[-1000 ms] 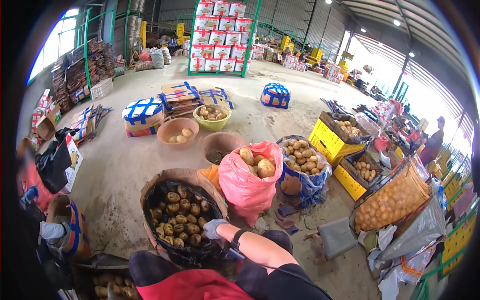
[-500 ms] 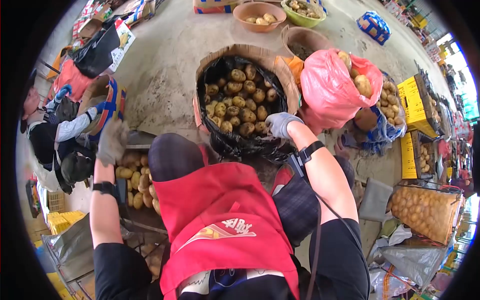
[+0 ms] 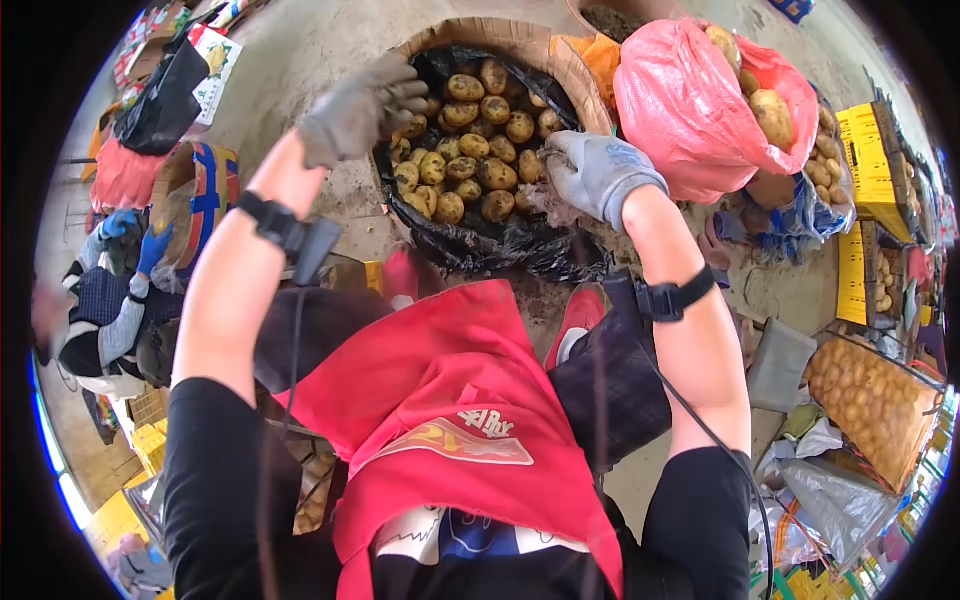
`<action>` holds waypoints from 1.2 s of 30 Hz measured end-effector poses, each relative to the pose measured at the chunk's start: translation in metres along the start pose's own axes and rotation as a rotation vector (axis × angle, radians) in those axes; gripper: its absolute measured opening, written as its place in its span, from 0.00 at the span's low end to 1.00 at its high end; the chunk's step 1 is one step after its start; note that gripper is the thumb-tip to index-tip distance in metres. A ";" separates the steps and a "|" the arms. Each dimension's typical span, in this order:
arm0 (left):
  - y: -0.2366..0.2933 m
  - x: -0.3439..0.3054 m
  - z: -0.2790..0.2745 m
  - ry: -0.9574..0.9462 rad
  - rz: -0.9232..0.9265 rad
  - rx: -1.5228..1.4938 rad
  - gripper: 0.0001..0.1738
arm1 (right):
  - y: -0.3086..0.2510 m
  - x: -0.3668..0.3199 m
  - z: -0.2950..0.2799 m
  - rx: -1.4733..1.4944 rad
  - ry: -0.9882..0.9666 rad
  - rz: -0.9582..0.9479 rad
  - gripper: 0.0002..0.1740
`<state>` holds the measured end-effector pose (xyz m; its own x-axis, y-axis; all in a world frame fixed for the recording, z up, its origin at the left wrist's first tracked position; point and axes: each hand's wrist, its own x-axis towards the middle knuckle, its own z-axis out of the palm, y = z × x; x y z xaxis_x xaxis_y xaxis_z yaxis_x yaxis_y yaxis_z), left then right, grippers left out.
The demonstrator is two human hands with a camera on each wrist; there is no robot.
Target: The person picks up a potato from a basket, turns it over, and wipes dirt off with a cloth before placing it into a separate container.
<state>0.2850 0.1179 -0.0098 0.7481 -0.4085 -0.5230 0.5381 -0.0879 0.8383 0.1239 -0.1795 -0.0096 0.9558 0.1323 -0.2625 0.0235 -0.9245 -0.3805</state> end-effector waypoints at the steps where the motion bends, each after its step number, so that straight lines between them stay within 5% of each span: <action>1: -0.018 0.021 0.013 0.037 -0.078 -0.033 0.37 | -0.002 -0.003 -0.007 0.009 0.034 0.010 0.20; 5: -0.112 0.125 -0.014 -0.023 -0.294 0.380 0.37 | 0.002 -0.007 -0.018 -0.027 -0.008 0.065 0.16; 7: -0.138 0.140 -0.005 0.108 -0.239 0.940 0.38 | 0.010 -0.008 -0.017 -0.038 -0.020 0.077 0.14; 9: -0.137 0.144 0.005 -0.015 -0.302 1.607 0.39 | 0.017 -0.010 -0.016 0.012 0.029 0.101 0.18; 11: -0.138 0.136 0.017 -0.068 -0.301 1.899 0.38 | 0.020 -0.009 -0.017 0.001 0.023 0.098 0.19; 16: -0.197 0.156 -0.014 0.119 -0.138 1.937 0.39 | 0.024 -0.005 -0.016 -0.032 0.002 0.143 0.21; 21: -0.147 0.137 -0.003 0.008 -0.221 1.853 0.43 | 0.018 -0.010 -0.021 -0.004 0.132 0.131 0.18; 25: -0.113 0.093 -0.013 -0.238 -0.221 0.297 0.42 | 0.021 -0.006 -0.019 0.199 0.319 0.121 0.20; 27: -0.072 0.041 0.007 -0.366 -0.139 -0.152 0.39 | 0.020 0.000 -0.014 0.515 0.584 0.048 0.24; 29: -0.043 -0.003 0.034 -0.388 -0.050 -0.291 0.37 | 0.015 0.003 -0.012 0.540 0.673 0.004 0.24; 31: -0.034 -0.029 0.052 -0.418 0.042 -0.430 0.35 | -0.006 0.004 -0.017 1.083 0.782 -0.083 0.20; 32: -0.033 -0.037 0.058 -0.467 0.007 -0.607 0.34 | -0.026 -0.005 -0.029 1.402 0.681 -0.098 0.17; 33: -0.032 -0.044 0.066 -0.520 -0.034 -0.782 0.33 | -0.036 -0.001 -0.024 1.395 0.694 -0.111 0.17; 35: -0.032 -0.054 0.092 -0.513 0.015 -0.815 0.32 | -0.048 0.011 -0.010 1.260 0.512 -0.595 0.17; 36: -0.034 -0.056 0.107 -0.491 0.049 -0.858 0.33 | -0.059 0.005 -0.014 0.802 0.693 -0.601 0.17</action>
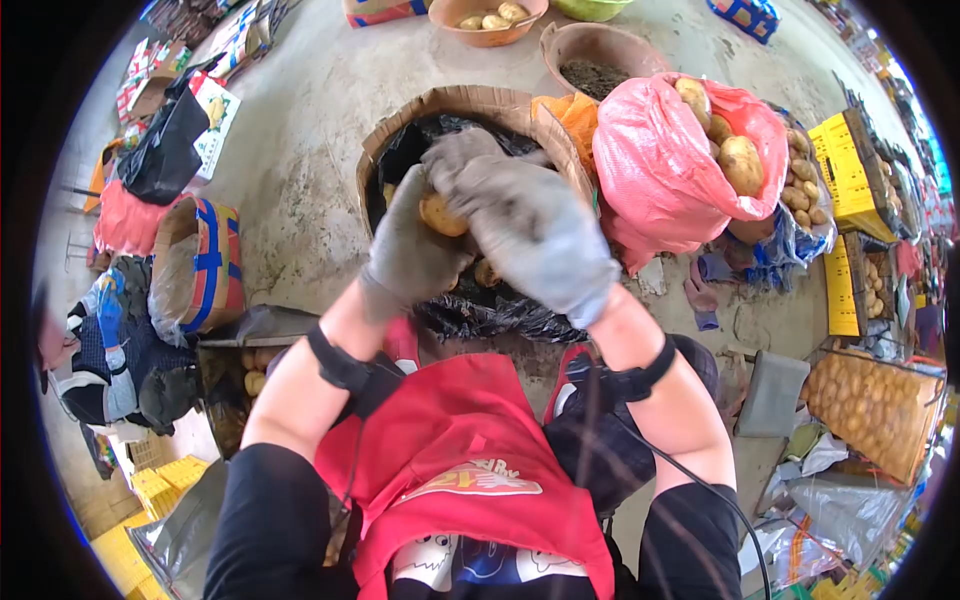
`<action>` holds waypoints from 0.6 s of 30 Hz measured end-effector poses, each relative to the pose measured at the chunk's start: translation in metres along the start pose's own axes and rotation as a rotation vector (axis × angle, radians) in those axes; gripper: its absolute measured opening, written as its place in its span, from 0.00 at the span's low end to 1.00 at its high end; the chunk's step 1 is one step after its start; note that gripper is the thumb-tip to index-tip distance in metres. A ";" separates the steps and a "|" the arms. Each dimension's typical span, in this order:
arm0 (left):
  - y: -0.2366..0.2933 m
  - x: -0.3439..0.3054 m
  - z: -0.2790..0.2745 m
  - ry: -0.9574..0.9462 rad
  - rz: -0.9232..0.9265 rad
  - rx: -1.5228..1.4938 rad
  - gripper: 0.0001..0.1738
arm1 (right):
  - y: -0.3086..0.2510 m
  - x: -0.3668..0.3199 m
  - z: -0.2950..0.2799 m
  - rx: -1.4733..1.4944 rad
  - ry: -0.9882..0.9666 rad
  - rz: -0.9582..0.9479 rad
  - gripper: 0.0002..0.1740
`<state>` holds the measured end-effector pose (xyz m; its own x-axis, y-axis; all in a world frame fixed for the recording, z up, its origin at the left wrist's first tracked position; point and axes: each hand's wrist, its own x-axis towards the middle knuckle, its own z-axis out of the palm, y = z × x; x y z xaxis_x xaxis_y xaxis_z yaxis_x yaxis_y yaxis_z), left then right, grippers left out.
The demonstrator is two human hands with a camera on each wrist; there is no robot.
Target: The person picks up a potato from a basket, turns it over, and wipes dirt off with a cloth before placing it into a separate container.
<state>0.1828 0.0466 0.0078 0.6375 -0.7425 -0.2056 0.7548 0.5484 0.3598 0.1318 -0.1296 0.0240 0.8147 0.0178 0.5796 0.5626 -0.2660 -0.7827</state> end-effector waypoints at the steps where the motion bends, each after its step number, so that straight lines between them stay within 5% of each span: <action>1: -0.011 0.003 0.005 0.010 0.046 -0.037 0.33 | 0.003 -0.003 0.010 -0.127 0.031 -0.047 0.17; 3: -0.024 0.006 0.011 0.167 0.060 -0.023 0.36 | 0.009 -0.011 0.030 -0.388 0.111 -0.128 0.16; 6: -0.025 -0.006 -0.003 0.073 0.066 0.066 0.34 | 0.018 -0.010 0.028 0.231 0.133 -0.022 0.12; 7: -0.020 -0.005 -0.013 -0.101 -0.032 0.037 0.33 | 0.018 -0.012 0.028 0.329 0.210 0.299 0.11; 8: -0.017 -0.006 -0.024 -0.275 -0.131 0.007 0.32 | 0.032 -0.010 0.020 0.381 0.195 0.358 0.11; 11: -0.019 -0.021 -0.009 -0.180 -0.102 0.148 0.31 | 0.047 0.002 -0.009 0.421 0.264 0.577 0.11; 13: -0.020 -0.026 -0.006 0.107 0.033 0.151 0.30 | 0.037 0.004 -0.014 0.353 0.272 0.502 0.14; 15: -0.015 -0.026 -0.021 0.207 0.218 0.749 0.31 | 0.010 0.007 -0.007 0.459 0.247 0.434 0.17; 17: -0.013 -0.026 -0.016 0.129 0.187 0.396 0.28 | 0.002 0.006 0.005 0.513 0.231 0.354 0.17; 18: -0.012 -0.021 -0.025 0.131 0.216 0.497 0.29 | -0.007 0.004 0.008 0.175 0.071 0.172 0.16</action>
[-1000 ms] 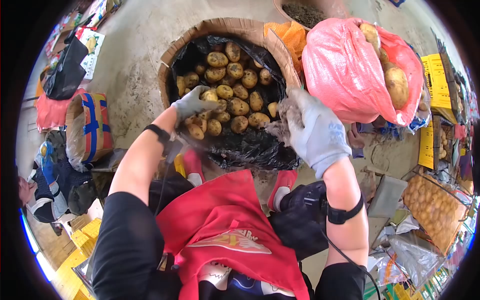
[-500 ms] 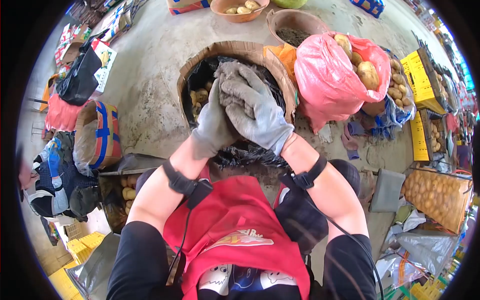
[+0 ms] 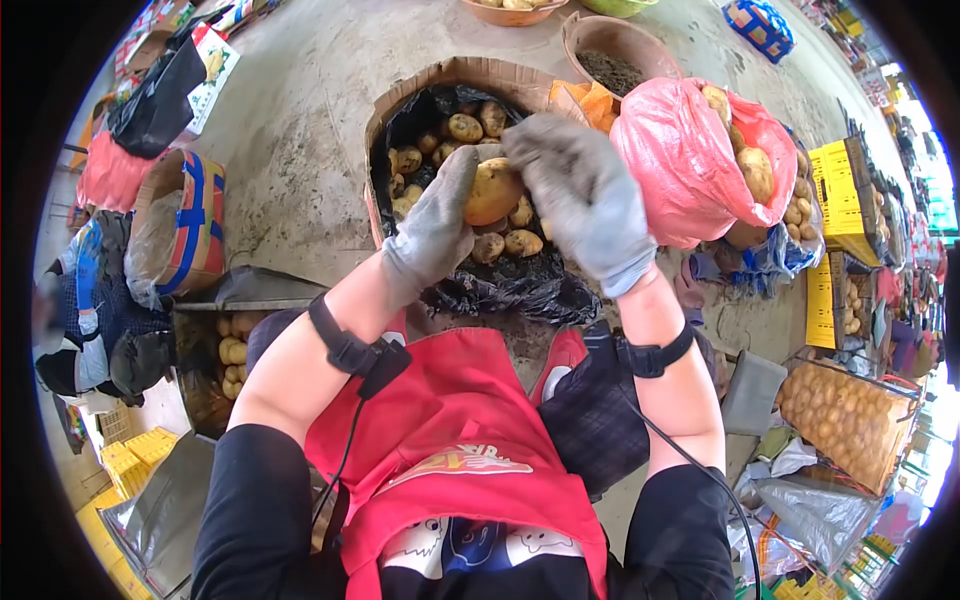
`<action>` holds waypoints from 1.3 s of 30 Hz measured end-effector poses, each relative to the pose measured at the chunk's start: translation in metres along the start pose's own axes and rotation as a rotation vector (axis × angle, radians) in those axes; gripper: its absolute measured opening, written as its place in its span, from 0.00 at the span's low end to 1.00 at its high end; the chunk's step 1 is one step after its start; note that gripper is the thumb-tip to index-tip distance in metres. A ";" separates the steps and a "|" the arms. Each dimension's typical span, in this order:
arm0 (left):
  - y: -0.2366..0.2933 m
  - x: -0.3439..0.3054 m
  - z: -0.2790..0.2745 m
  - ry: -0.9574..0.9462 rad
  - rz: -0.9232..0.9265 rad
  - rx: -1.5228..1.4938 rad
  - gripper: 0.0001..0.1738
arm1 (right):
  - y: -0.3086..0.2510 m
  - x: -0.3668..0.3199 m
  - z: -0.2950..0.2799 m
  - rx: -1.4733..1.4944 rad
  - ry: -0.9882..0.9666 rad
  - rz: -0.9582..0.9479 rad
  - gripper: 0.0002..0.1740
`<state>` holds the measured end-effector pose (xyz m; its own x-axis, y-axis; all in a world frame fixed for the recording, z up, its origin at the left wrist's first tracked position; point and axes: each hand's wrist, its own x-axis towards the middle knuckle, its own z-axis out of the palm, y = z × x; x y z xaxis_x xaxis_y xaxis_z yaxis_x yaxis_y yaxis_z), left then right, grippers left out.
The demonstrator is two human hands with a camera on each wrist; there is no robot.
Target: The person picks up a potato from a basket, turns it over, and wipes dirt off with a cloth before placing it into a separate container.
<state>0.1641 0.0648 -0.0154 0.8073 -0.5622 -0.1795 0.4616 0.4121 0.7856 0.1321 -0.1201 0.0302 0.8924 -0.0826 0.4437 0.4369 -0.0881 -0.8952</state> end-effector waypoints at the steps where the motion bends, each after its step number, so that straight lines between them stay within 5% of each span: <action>1: -0.001 -0.002 0.000 0.004 -0.008 0.002 0.29 | -0.003 -0.003 0.004 -0.344 -0.143 -0.182 0.15; 3: -0.004 -0.007 0.007 0.032 0.127 0.245 0.28 | 0.015 -0.004 0.008 -0.592 -0.116 -0.297 0.13; 6: -0.005 -0.009 0.004 -0.021 0.107 0.352 0.28 | 0.047 0.010 -0.014 -0.467 -0.079 0.157 0.13; 8: 0.007 0.003 -0.006 -0.367 -0.164 -0.262 0.30 | 0.052 0.006 -0.026 -0.221 0.012 0.324 0.11; 9: 0.009 0.003 -0.006 -0.367 -0.163 -0.263 0.30 | 0.045 0.006 -0.029 -0.123 0.033 0.352 0.11; 11: 0.013 -0.001 -0.002 0.008 -0.188 -0.101 0.30 | 0.028 0.007 -0.030 -0.047 0.048 0.355 0.10; 15: -0.003 0.008 -0.003 0.064 -0.054 0.021 0.27 | 0.020 0.001 -0.009 0.263 0.037 0.201 0.10; 16: -0.009 0.011 0.004 0.091 -0.026 0.093 0.26 | 0.026 -0.004 -0.004 0.056 -0.023 0.082 0.10; 17: -0.009 0.012 0.001 0.090 -0.033 0.099 0.26 | 0.010 -0.007 -0.005 -0.483 -0.101 -0.053 0.09; 19: -0.010 0.014 -0.010 0.042 -0.066 0.083 0.26 | 0.010 -0.006 -0.009 -0.635 -0.146 -0.162 0.11; 21: 0.011 0.012 -0.010 0.031 -0.217 -0.310 0.30 | 0.010 0.000 -0.031 -1.036 -0.414 0.090 0.12; 23: 0.023 0.012 -0.011 0.041 -0.194 -0.278 0.33 | 0.032 -0.004 -0.036 -0.957 -0.266 0.072 0.12; 26: 0.018 0.016 -0.008 0.115 -0.203 -0.176 0.31 | 0.044 0.002 -0.027 -0.392 -0.037 0.101 0.14; 29: 0.006 0.021 -0.005 0.041 -0.222 -0.123 0.30 | 0.048 -0.001 -0.006 -0.192 -0.007 0.132 0.15; 30: -0.005 0.023 -0.009 0.003 -0.227 -0.183 0.28 | 0.031 -0.004 0.004 -0.198 -0.047 0.261 0.13; 33: -0.006 0.025 0.004 0.197 -0.324 -0.372 0.25 | 0.020 -0.017 0.018 -0.535 -0.137 -0.126 0.09; 35: 0.001 0.020 -0.015 0.128 -0.340 -0.402 0.23 | 0.009 -0.021 0.014 -0.582 -0.317 -0.043 0.09; 37: 0.000 0.022 -0.030 0.098 -0.280 -0.343 0.24 | 0.007 -0.024 0.012 -1.054 -0.716 0.055 0.10; 39: 0.006 0.026 -0.028 0.224 -0.299 -0.305 0.26 | 0.017 -0.021 0.003 -1.073 -0.555 0.157 0.12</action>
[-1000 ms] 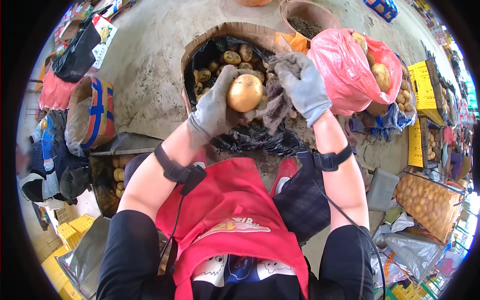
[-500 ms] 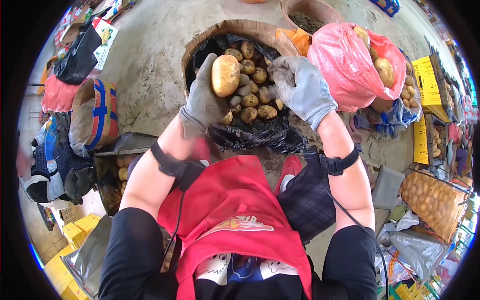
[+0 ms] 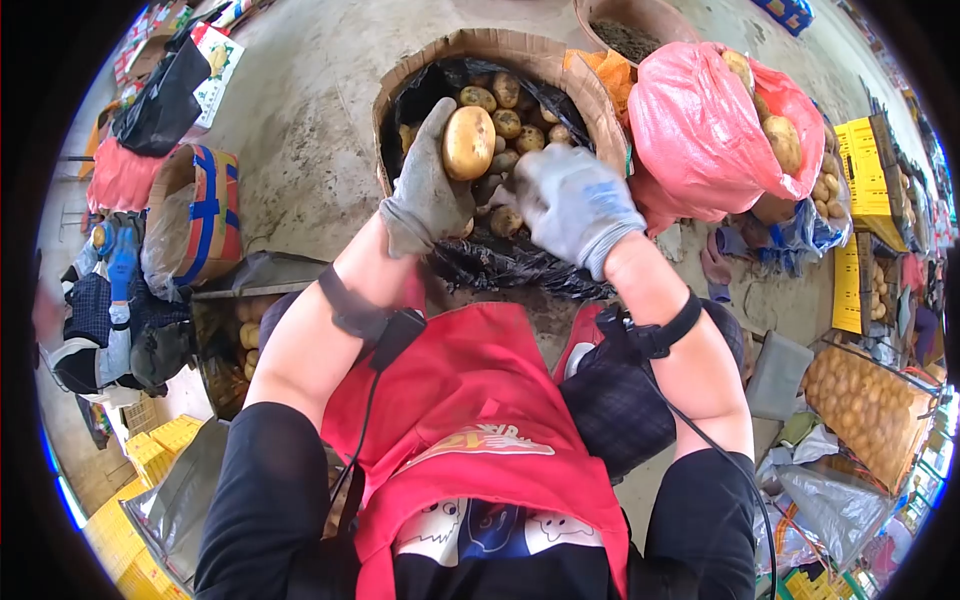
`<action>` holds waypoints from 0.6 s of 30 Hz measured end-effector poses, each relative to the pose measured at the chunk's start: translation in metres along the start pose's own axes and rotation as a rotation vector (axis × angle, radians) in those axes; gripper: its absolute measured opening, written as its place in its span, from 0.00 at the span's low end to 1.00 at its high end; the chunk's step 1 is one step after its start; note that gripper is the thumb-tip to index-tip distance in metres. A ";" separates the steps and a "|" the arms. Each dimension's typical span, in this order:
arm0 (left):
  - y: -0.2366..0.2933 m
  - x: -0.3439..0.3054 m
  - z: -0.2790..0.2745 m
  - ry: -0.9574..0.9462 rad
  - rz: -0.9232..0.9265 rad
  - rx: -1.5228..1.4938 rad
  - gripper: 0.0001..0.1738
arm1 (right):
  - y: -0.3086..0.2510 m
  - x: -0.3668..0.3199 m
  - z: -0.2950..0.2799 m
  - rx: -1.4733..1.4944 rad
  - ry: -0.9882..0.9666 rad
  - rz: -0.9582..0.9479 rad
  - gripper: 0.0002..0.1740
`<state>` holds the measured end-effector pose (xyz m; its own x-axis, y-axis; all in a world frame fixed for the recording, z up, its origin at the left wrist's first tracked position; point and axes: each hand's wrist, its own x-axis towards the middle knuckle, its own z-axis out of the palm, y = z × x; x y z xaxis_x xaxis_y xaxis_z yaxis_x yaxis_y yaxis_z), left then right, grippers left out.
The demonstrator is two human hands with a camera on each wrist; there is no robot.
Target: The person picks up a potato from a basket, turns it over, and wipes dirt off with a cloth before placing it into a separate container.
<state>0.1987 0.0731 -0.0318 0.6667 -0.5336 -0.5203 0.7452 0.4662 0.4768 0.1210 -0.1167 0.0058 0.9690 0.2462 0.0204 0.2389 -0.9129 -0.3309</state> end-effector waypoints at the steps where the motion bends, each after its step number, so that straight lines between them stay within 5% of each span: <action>1: -0.002 -0.001 0.001 0.000 0.001 -0.003 0.26 | 0.006 0.003 0.000 0.206 0.142 0.035 0.12; 3: -0.008 -0.003 0.002 0.049 0.030 -0.051 0.32 | 0.015 0.009 0.001 0.435 0.402 0.028 0.12; 8: -0.019 0.012 -0.003 -0.124 -0.107 -0.115 0.31 | 0.007 0.018 0.009 0.632 0.489 0.031 0.12; 10: -0.030 0.001 0.024 -0.091 0.098 0.132 0.33 | 0.002 0.020 0.018 0.666 0.495 -0.029 0.11; 12: -0.028 0.004 0.013 -0.072 0.088 0.155 0.33 | -0.003 0.013 0.001 0.516 0.422 -0.110 0.11; 14: -0.021 0.005 0.007 -0.039 0.025 0.119 0.36 | -0.003 0.004 -0.008 0.163 -0.089 -0.256 0.11; 18: -0.007 0.006 -0.002 -0.067 0.017 0.095 0.42 | 0.010 0.000 -0.014 0.040 -0.010 0.034 0.15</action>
<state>0.1971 0.0679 -0.0396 0.6746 -0.5733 -0.4649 0.7272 0.4081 0.5519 0.1237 -0.1301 0.0153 0.9757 0.2189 -0.0009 0.2032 -0.9069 -0.3691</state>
